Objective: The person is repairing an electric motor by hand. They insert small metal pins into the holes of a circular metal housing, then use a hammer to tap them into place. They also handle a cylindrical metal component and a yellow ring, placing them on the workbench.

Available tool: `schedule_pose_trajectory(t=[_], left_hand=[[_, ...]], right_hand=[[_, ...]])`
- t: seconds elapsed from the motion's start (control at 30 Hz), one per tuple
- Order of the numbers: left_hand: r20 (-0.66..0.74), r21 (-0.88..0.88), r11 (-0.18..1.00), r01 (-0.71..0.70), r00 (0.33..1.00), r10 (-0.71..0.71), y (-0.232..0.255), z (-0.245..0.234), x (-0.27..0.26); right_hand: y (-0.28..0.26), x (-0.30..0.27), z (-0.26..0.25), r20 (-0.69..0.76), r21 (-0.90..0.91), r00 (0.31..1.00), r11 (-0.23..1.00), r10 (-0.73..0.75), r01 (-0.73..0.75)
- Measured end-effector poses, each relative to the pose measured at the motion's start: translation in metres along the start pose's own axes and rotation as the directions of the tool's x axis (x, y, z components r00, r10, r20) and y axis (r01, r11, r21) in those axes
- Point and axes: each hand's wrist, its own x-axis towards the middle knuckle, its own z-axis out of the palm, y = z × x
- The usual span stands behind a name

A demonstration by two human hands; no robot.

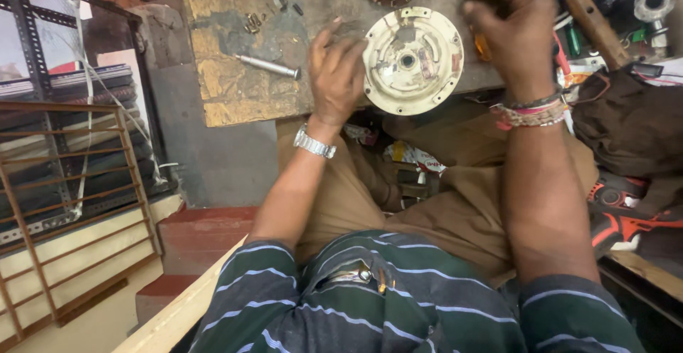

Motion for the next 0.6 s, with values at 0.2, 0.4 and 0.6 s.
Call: schedule_pose_trajectory(t=[0.2, 0.4, 0.6], left_hand=[[0.103, 0.031, 0.982, 0.187, 0.977, -0.189, -0.037, 0.012, -0.030], [0.319, -0.122, 0.992, 0.019, 0.947, 0.021, -0.022, 0.009, -0.030], [0.463, -0.226, 0.935, -0.273, 0.815, 0.350, -0.028, 0.013, -0.020]], right_hand=[[-0.013, 0.001, -0.027, -0.212, -0.343, 0.968, 0.938, -0.132, 0.053], [0.017, -0.004, -0.030, -0.196, -0.519, 0.920, 0.832, -0.338, 0.195], [0.039, -0.008, -0.031, -0.292, -0.555, 0.906, 0.826, -0.305, 0.099]])
